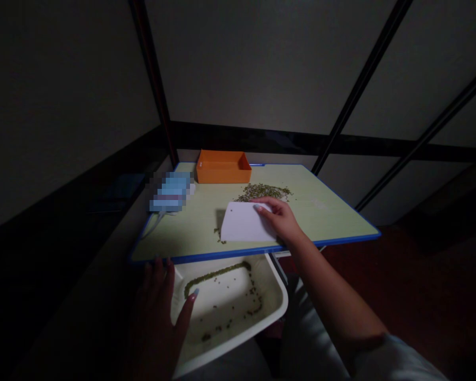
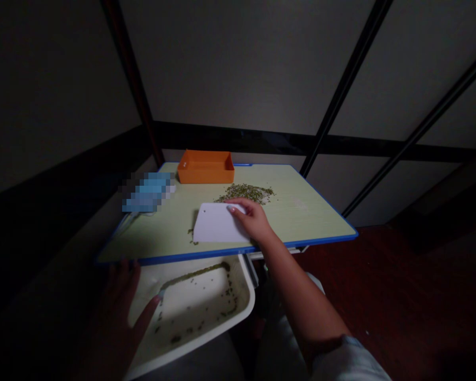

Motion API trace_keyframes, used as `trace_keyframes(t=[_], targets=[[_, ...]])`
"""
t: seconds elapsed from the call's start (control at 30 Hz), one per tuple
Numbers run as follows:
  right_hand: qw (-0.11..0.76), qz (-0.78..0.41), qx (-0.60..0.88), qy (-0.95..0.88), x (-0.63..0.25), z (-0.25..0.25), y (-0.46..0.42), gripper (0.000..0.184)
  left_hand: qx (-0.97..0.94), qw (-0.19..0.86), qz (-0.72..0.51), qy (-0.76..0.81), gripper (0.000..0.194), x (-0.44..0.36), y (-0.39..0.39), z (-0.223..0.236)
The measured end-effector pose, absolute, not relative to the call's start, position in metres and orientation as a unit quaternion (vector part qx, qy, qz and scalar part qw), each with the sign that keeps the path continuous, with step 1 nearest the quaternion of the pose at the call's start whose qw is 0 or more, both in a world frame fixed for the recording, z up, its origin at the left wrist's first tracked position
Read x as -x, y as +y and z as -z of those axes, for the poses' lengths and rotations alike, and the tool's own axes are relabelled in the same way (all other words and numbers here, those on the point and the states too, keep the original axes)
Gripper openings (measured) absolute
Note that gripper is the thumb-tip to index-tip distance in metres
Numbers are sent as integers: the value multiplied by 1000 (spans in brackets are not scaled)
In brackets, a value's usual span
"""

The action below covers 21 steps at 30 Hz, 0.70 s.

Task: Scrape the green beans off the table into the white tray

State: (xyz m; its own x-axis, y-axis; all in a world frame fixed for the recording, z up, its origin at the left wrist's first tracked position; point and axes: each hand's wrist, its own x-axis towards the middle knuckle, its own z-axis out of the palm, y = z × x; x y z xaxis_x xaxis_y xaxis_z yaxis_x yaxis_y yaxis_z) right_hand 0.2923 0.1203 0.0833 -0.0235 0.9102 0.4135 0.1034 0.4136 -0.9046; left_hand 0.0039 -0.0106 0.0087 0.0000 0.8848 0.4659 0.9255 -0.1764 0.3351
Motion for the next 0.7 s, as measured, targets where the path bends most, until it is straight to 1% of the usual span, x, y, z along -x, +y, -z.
trace_keyframes(t=[0.33,0.7], targets=[[554,-371,390,-635,-294,-83,118,25,711,45,293,-638,68,-4,-11,-10],[547,-381,394,-632,-293,-87,114,27,704,43,299,-643,68,-5,-10,-10]])
